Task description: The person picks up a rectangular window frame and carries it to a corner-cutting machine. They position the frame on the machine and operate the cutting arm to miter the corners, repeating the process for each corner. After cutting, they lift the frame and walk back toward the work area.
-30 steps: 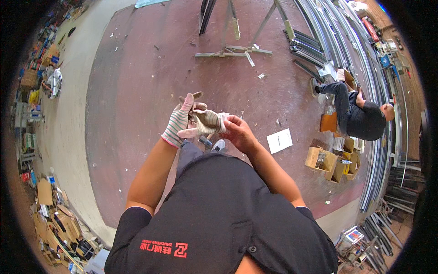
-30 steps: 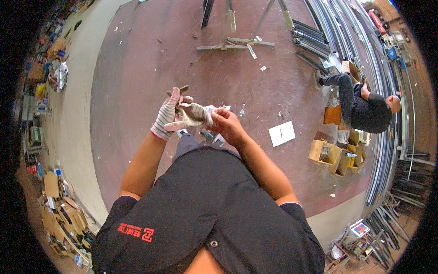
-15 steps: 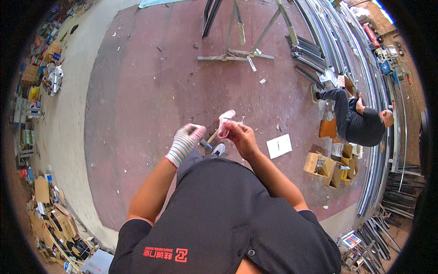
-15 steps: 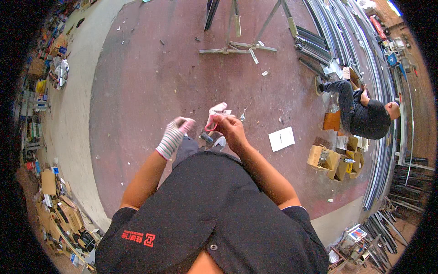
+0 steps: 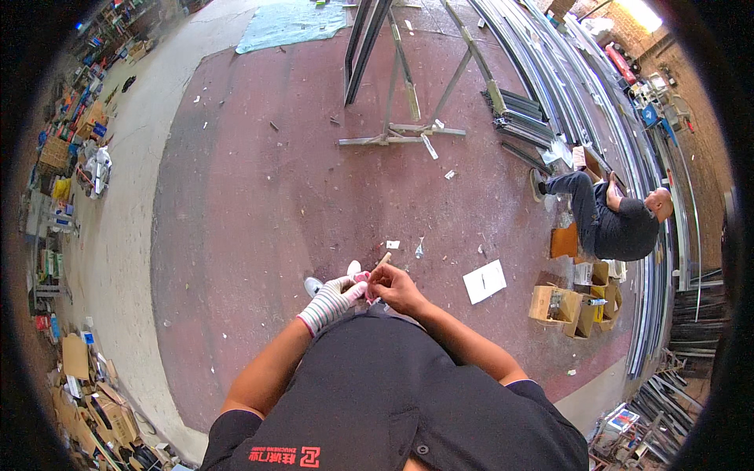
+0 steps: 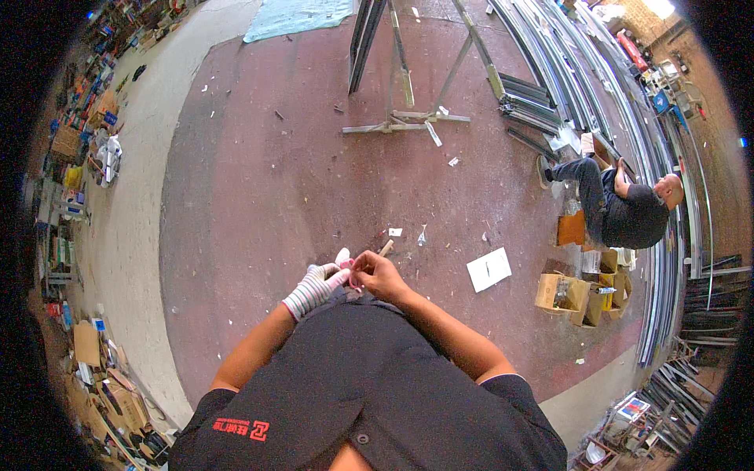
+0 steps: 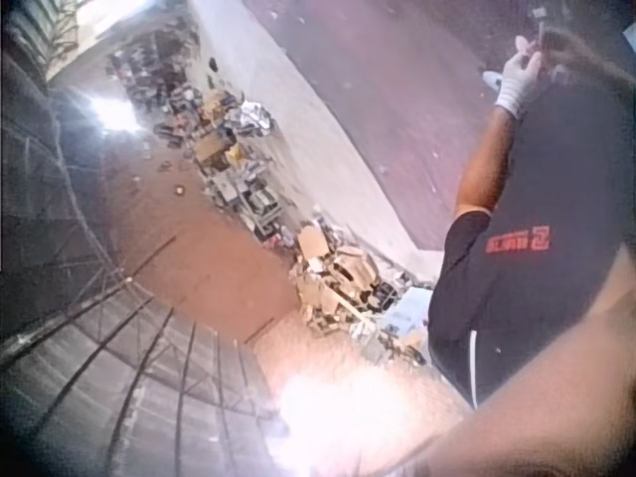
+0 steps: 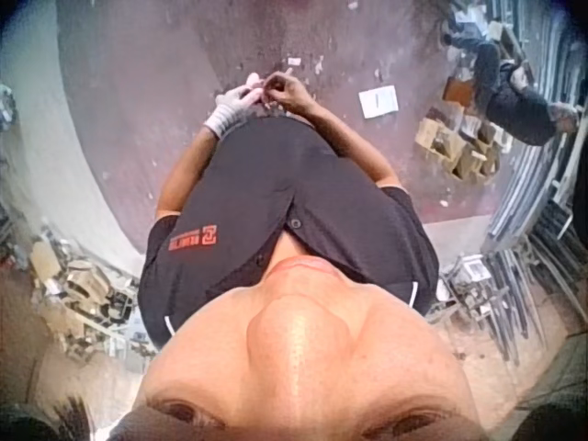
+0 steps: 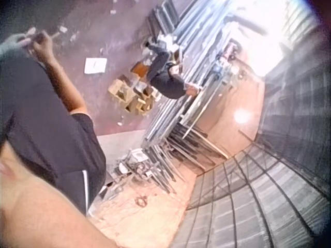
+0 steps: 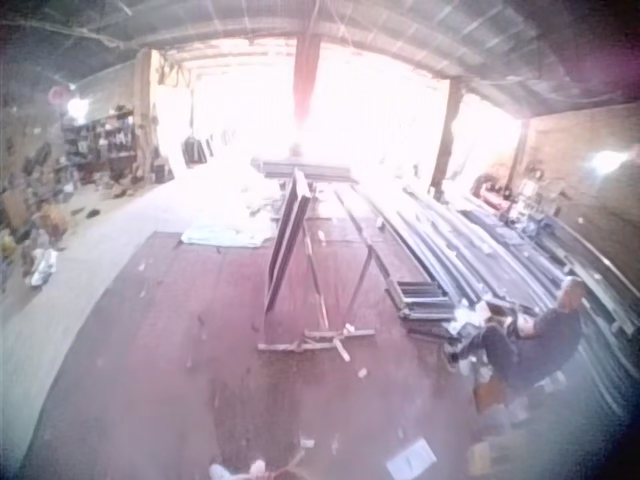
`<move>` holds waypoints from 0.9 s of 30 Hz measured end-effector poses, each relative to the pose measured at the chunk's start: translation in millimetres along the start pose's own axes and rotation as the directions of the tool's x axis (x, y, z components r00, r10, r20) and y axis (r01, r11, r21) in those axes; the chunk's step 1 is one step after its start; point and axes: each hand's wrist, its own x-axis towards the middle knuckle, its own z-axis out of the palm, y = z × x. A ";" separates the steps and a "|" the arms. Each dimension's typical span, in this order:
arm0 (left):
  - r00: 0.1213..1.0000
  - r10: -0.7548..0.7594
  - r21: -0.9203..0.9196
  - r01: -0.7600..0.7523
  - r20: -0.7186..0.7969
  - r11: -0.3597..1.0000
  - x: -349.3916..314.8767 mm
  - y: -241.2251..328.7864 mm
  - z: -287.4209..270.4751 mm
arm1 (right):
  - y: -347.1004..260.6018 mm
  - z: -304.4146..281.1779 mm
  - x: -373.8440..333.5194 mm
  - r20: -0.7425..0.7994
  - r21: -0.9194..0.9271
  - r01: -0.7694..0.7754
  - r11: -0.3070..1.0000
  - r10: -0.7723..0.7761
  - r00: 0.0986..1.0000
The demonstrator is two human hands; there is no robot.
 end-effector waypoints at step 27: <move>0.933 0.330 0.572 -0.193 -0.146 0.797 0.1 -32.4 -225.3 | -34.5 171.3 181.7 0.148 -0.304 -0.031 0.952 0.079 0.986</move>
